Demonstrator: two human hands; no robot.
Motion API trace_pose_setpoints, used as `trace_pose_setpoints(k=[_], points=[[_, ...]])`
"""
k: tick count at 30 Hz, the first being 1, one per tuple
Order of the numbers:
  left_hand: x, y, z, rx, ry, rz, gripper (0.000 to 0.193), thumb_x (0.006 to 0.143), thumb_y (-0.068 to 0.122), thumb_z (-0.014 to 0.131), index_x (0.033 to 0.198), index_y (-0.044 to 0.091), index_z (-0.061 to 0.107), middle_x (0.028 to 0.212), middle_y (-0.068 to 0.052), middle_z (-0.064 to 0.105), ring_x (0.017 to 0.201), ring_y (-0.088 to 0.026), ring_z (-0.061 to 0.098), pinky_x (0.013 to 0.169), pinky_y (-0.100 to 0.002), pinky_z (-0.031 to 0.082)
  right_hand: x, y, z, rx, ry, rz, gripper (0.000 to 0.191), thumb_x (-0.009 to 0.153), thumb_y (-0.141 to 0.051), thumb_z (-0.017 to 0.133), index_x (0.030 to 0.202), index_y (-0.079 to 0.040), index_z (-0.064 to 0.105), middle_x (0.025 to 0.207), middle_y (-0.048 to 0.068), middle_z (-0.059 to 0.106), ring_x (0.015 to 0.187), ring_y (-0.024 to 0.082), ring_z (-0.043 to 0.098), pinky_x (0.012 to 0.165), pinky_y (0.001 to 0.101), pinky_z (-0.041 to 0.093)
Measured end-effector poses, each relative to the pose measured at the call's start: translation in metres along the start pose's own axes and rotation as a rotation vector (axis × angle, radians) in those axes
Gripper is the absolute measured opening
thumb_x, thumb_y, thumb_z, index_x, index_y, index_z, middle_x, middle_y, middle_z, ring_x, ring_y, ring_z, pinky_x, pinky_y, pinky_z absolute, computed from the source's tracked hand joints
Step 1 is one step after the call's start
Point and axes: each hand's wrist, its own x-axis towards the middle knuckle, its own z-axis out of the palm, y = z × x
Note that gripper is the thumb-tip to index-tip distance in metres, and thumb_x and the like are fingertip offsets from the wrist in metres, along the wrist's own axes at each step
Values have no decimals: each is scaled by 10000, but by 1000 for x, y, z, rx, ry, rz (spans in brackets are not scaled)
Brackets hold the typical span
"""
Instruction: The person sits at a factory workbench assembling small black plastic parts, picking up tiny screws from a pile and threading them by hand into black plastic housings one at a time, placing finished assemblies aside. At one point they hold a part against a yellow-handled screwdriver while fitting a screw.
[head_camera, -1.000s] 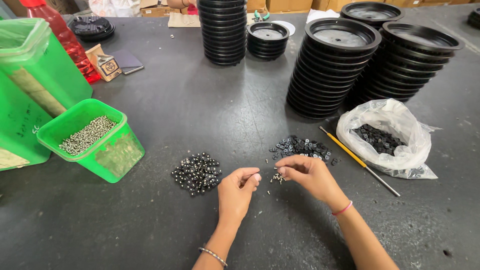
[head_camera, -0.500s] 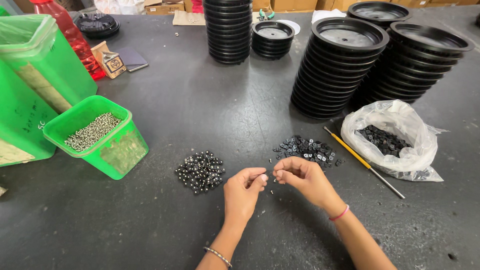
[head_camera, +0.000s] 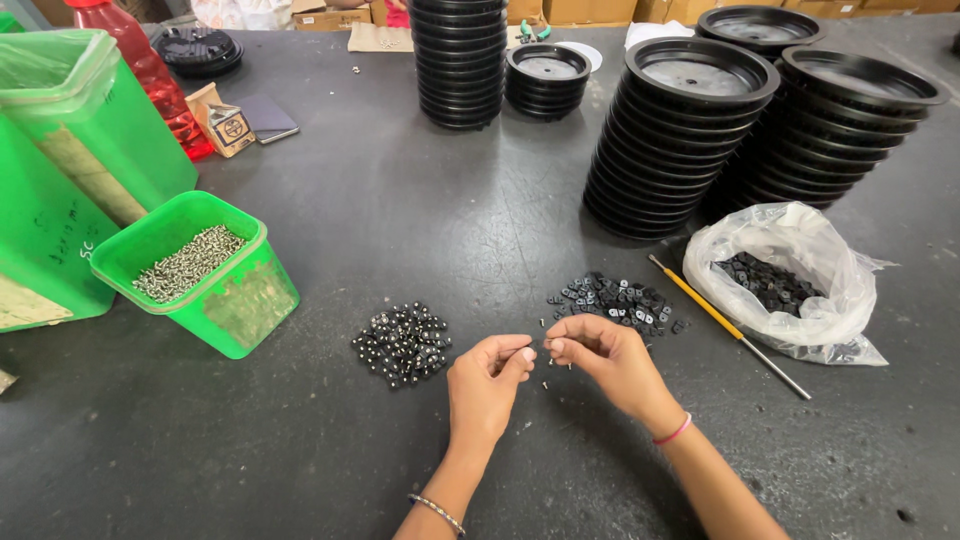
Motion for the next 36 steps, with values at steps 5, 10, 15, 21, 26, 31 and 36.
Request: trace_pose_setpoints(k=[5, 10, 15, 21, 26, 31, 36], points=[[-1, 1, 1, -1, 4, 7, 179, 873, 66, 746, 1029, -16, 778, 870, -69, 800, 743, -96, 733, 693, -258, 624, -2, 0, 6, -126, 28, -97, 158, 892, -58, 744, 1038, -1, 760, 968, 15, 723, 846, 80, 667, 770, 248, 555], [-2, 3, 1, 1, 0, 12, 173, 862, 64, 754, 1014, -16, 776, 861, -66, 799, 743, -93, 737, 696, -254, 627, -3, -3, 11, -174, 62, -65, 131, 866, -65, 762, 988, -17, 768, 925, -3, 728, 795, 72, 663, 737, 244, 556], [-4, 7, -1, 43, -24, 55, 164, 866, 64, 754, 1013, -7, 774, 854, -63, 801, 750, -84, 731, 715, -241, 600, -3, -3, 12, -176, 81, -30, 138, 867, -75, 778, 991, -16, 771, 895, 20, 753, 784, 76, 655, 727, 248, 555], [-7, 14, -2, 115, -34, 91, 134, 871, 59, 740, 992, 18, 780, 858, -44, 812, 744, -74, 723, 702, -241, 579, -1, -6, 11, 10, 13, -31, 184, 857, -47, 751, 1034, -1, 732, 963, 25, 773, 893, 92, 714, 833, 259, 587], [-9, 14, -1, 118, -54, 135, 122, 880, 51, 731, 990, 15, 770, 867, -44, 811, 760, -72, 734, 711, -239, 581, -4, -12, 6, -27, -21, 12, 220, 880, -52, 736, 1087, 13, 773, 984, 55, 797, 907, 108, 723, 839, 269, 590], [-7, 7, 3, 11, -79, 108, 117, 889, 45, 731, 992, 0, 763, 873, -55, 801, 772, -81, 735, 728, -235, 594, -5, -16, 2, -53, -33, 4, 198, 883, -64, 737, 1058, 17, 782, 953, 53, 798, 884, 106, 725, 824, 270, 597], [-9, 6, 5, 24, -73, 132, 121, 883, 42, 733, 991, -1, 765, 872, -51, 802, 767, -76, 725, 712, -235, 583, -6, -19, 1, -48, -46, -10, 182, 886, -59, 748, 1048, 18, 778, 952, 43, 781, 885, 98, 709, 827, 274, 592]])
